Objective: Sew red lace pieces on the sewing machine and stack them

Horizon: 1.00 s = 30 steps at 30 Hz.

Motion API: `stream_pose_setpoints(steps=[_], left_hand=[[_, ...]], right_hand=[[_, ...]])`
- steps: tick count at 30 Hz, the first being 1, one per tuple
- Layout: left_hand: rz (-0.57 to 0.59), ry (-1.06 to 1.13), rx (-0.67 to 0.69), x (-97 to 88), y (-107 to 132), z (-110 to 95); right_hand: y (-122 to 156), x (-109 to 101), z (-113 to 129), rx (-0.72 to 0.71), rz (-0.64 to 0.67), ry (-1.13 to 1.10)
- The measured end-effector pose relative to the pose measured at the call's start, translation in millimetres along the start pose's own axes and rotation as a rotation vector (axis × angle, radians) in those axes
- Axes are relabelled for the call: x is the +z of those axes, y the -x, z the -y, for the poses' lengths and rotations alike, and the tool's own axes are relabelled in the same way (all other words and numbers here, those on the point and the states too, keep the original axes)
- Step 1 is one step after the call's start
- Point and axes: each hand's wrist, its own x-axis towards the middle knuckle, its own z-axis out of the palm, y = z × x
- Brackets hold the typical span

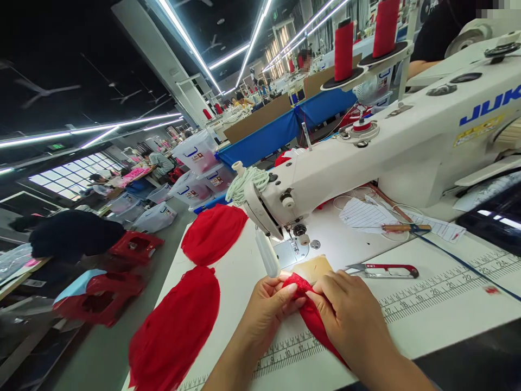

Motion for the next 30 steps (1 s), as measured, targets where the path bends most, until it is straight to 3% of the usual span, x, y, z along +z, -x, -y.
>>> stream_pose_setpoints(steps=[7,13,17,20,24,30], left_hand=[[-0.045,0.074,0.034,-1.2,-1.0,-1.0],[0.032,0.033,0.021,-5.6,0.6,-1.3],[0.025,-0.013,0.032,-5.5,1.7,1.1],[0.004,-0.003,0.031,-5.1,1.0,3.0],[0.005,-0.034,0.032,-2.6,0.8,3.1],[0.066,-0.108,0.062,1.8,3.8,0.2]], right_hand=[[-5.9,2.9,4.0,-0.094,-0.016,0.042],[-5.9,4.7,0.8,-0.052,-0.018,0.005],[-1.4,3.3,-2.4,-0.007,0.010,-0.029],[-0.5,2.0,-1.3,0.002,-0.039,-0.026],[-6.2,1.7,6.4,-0.051,-0.109,-0.102],[-18.8,5.5,11.4,-0.010,-0.071,-0.229]])
